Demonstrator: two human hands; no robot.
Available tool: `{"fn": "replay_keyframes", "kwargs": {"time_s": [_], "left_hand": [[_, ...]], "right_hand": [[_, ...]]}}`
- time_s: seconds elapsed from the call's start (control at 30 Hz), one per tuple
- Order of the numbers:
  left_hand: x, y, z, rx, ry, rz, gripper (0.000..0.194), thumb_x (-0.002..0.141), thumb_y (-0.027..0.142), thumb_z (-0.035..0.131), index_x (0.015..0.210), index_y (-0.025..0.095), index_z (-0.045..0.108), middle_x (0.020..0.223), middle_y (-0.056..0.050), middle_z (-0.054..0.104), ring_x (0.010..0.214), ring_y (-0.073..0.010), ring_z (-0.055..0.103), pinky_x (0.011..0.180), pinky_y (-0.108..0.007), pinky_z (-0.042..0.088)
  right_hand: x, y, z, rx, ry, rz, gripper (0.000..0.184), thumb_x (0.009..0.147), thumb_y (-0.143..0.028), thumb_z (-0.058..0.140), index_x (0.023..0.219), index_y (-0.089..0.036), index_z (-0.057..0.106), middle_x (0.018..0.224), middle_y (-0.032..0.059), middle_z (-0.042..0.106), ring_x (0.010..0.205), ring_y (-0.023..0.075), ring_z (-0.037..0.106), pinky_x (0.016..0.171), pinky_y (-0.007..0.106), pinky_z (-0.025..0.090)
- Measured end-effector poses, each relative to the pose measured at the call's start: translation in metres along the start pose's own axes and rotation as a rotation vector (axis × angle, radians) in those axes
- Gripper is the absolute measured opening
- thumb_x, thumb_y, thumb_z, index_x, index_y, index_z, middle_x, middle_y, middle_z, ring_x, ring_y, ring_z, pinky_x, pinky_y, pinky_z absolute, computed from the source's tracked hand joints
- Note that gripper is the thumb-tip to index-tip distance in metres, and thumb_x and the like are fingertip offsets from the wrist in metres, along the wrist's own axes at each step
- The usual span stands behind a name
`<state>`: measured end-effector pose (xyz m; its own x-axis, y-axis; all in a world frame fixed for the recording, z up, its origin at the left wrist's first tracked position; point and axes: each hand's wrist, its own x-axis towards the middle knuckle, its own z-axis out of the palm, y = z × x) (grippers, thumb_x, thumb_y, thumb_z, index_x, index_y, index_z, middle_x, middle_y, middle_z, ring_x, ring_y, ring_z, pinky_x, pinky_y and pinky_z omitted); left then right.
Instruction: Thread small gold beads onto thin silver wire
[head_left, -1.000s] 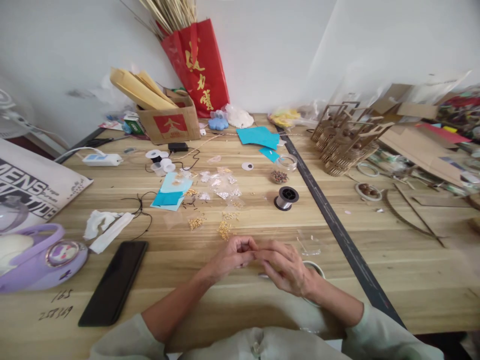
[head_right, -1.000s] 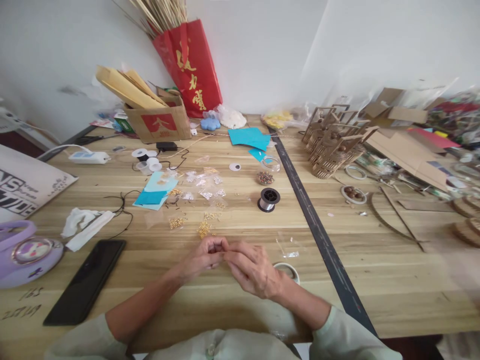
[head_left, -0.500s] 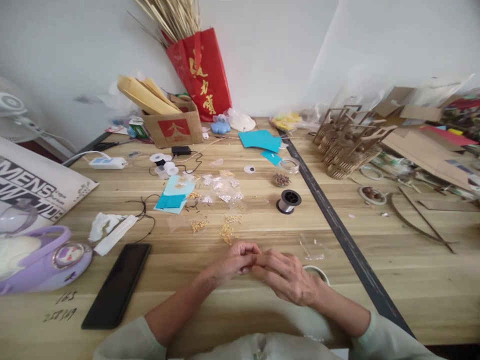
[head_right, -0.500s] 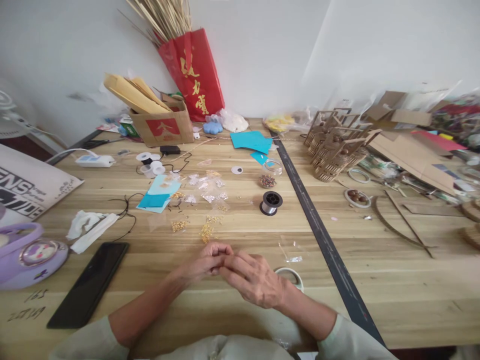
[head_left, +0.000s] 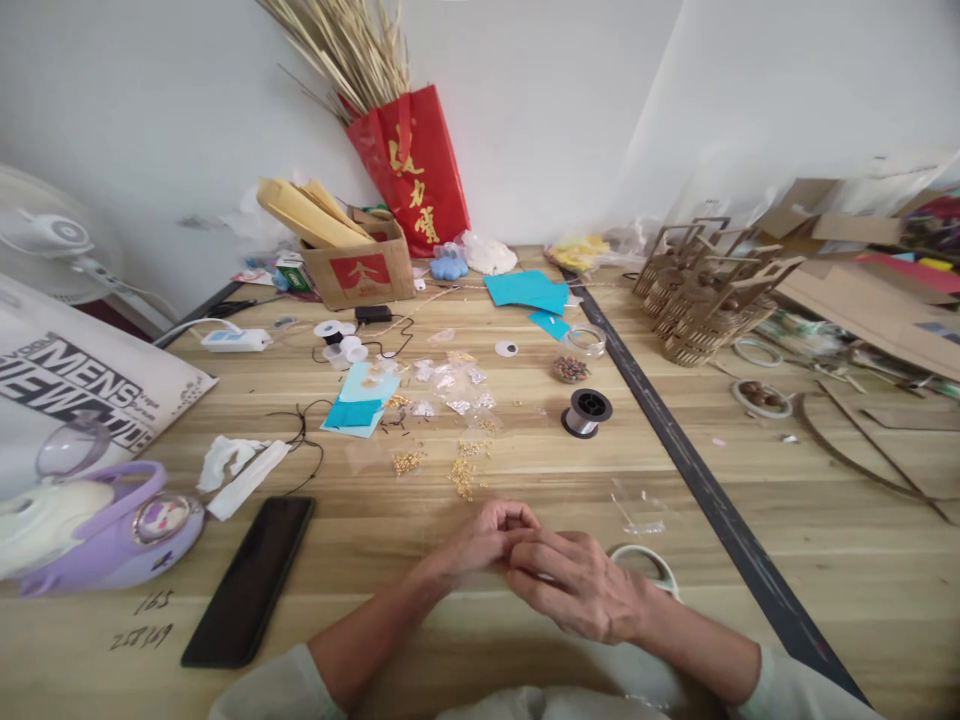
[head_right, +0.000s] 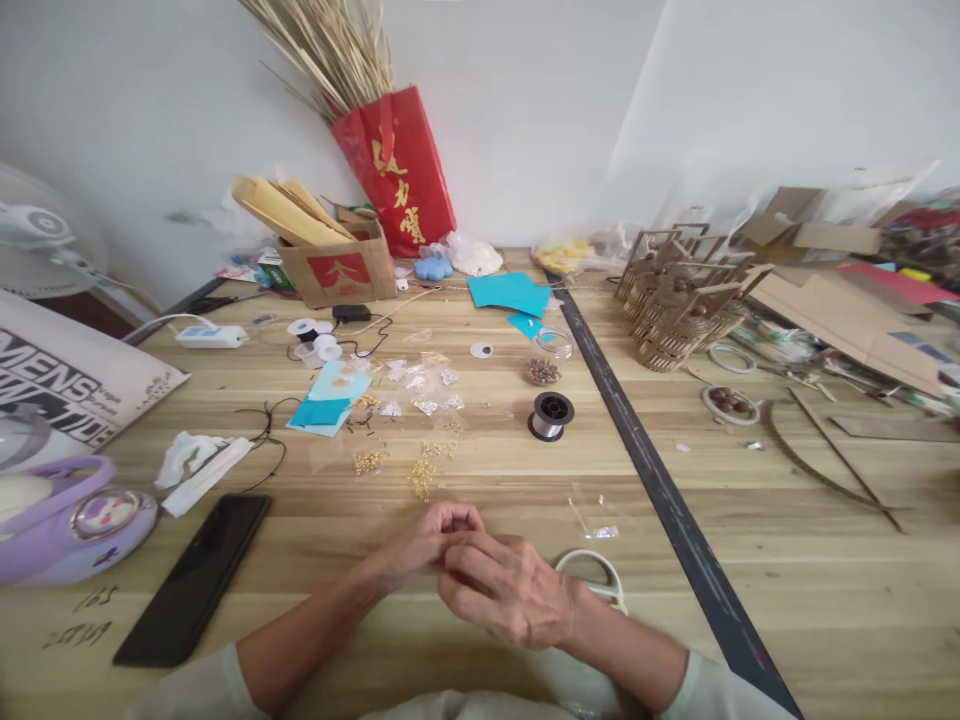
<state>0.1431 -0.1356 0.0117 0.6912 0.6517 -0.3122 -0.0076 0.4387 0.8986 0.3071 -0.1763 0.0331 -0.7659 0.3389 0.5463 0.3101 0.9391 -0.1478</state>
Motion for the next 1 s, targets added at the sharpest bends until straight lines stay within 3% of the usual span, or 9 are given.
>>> {"fn": "replay_keyframes", "kwargs": {"time_s": [0.13, 0.43, 0.67, 0.8, 1.0], "left_hand": [[0.002, -0.002, -0.002, -0.025, -0.028, -0.063, 0.038, 0.058, 0.045, 0.075, 0.069, 0.012, 0.06, 0.052, 0.005, 0.047, 0.045, -0.0048, 0.032, 0.044, -0.02, 0.019], [0.004, -0.008, -0.008, -0.029, -0.06, -0.099, 0.043, 0.059, 0.051, 0.074, 0.067, 0.011, 0.06, 0.053, 0.004, 0.048, 0.047, -0.0049, 0.032, 0.045, -0.021, 0.019], [0.006, -0.01, -0.006, 0.013, -0.046, -0.08, 0.042, 0.059, 0.05, 0.074, 0.066, 0.012, 0.059, 0.056, 0.004, 0.05, 0.048, -0.0053, 0.035, 0.046, -0.021, 0.022], [0.005, -0.008, -0.004, -0.043, -0.021, -0.113, 0.035, 0.061, 0.044, 0.073, 0.064, 0.013, 0.058, 0.047, 0.007, 0.042, 0.041, -0.004, 0.029, 0.043, -0.021, 0.017], [0.005, -0.006, -0.002, -0.066, 0.003, -0.091, 0.024, 0.069, 0.035, 0.068, 0.068, 0.012, 0.061, 0.045, 0.006, 0.044, 0.04, -0.0043, 0.03, 0.042, -0.022, 0.013]], "right_hand": [[0.0, 0.0, 0.001, 0.001, -0.001, -0.003, 0.023, 0.093, -0.01, 0.034, 0.098, -0.011, 0.056, 0.084, 0.0095, 0.063, 0.084, 0.0176, 0.06, 0.065, 0.026, 0.051], [-0.006, 0.001, 0.007, 0.089, -0.022, 0.009, 0.025, 0.092, -0.008, 0.033, 0.106, -0.008, 0.054, 0.087, 0.0112, 0.061, 0.085, 0.0181, 0.059, 0.07, 0.027, 0.051], [0.004, -0.004, -0.004, 0.135, -0.02, 0.021, 0.027, 0.094, -0.011, 0.029, 0.103, -0.01, 0.055, 0.083, 0.0086, 0.063, 0.076, 0.0155, 0.059, 0.063, 0.025, 0.049], [0.008, -0.01, -0.008, 0.139, -0.024, 0.015, 0.027, 0.094, -0.011, 0.029, 0.1, -0.012, 0.055, 0.085, 0.0075, 0.063, 0.075, 0.0138, 0.059, 0.064, 0.024, 0.047], [0.012, -0.017, -0.01, 0.162, -0.031, -0.041, 0.027, 0.096, -0.014, 0.03, 0.099, -0.012, 0.056, 0.084, 0.0069, 0.063, 0.069, 0.0135, 0.056, 0.061, 0.026, 0.043]]}}
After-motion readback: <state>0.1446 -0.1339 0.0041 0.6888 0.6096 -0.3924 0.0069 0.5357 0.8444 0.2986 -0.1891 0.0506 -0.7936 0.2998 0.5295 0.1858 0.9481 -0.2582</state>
